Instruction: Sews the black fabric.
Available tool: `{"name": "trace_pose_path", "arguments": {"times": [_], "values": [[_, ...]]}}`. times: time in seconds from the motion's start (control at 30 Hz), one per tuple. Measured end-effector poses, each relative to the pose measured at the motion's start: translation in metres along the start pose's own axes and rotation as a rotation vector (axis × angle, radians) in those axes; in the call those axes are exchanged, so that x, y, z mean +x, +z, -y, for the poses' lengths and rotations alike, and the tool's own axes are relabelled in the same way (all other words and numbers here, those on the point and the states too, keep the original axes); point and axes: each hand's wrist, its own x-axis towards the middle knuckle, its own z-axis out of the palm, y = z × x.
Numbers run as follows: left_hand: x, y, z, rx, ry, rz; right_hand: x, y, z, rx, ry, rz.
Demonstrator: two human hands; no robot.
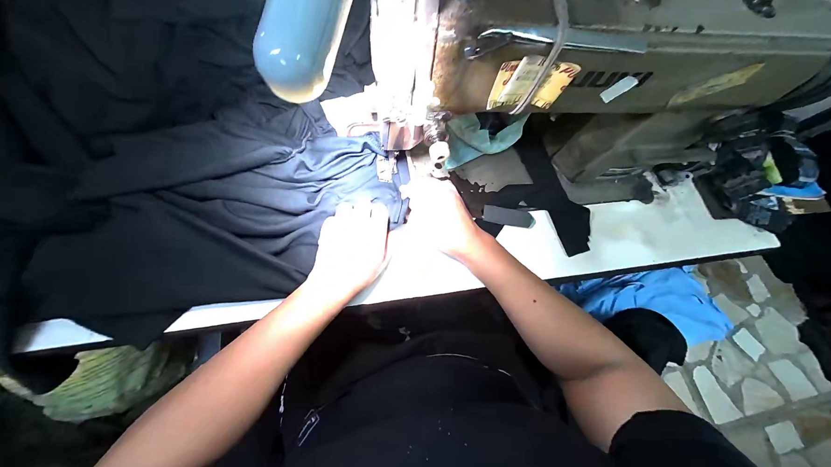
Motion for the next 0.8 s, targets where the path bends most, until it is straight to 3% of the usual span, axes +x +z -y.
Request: {"name": "trace_pose_path", "arguments": {"times": [0.23,0.3,0.37,0.43,0.47,0.5,0.53,0.6,0.7,0.8], "values": [[0.010,-0.006,-0.003,-0.035,0.173,-0.195,-0.003,0.001,-0.004,0.069,0.002,-0.053],[0.008,-0.012,-0.009,-0.038,0.135,-0.028,-0.011,0.005,-0.002,0.131,-0.040,-0.229],[0.010,-0.017,-0.013,-0.016,0.086,0.139,-0.024,0.011,0.008,0.099,-0.244,-0.429],[0.012,-0.024,-0.015,0.005,0.042,0.281,-0.041,0.020,0.031,0.078,-0.496,-0.420],[0.012,-0.025,-0.015,0.059,0.063,0.344,-0.051,0.025,0.045,0.066,-0.567,-0.332],[0.011,-0.019,-0.008,0.106,0.161,0.297,-0.058,0.029,0.058,0.039,-0.594,-0.261],[0.010,-0.004,0.006,0.146,0.293,0.140,-0.062,0.032,0.068,0.032,-0.600,-0.213],[0.008,0.014,0.019,0.133,0.394,-0.027,-0.065,0.034,0.086,0.068,-0.616,-0.149],[-0.004,0.030,0.015,0.041,0.288,-0.071,-0.079,0.035,0.121,0.182,-0.699,0.034],[-0.005,0.057,0.018,-0.038,0.260,-0.217,-0.087,0.035,0.146,0.331,-0.822,0.070]]}}
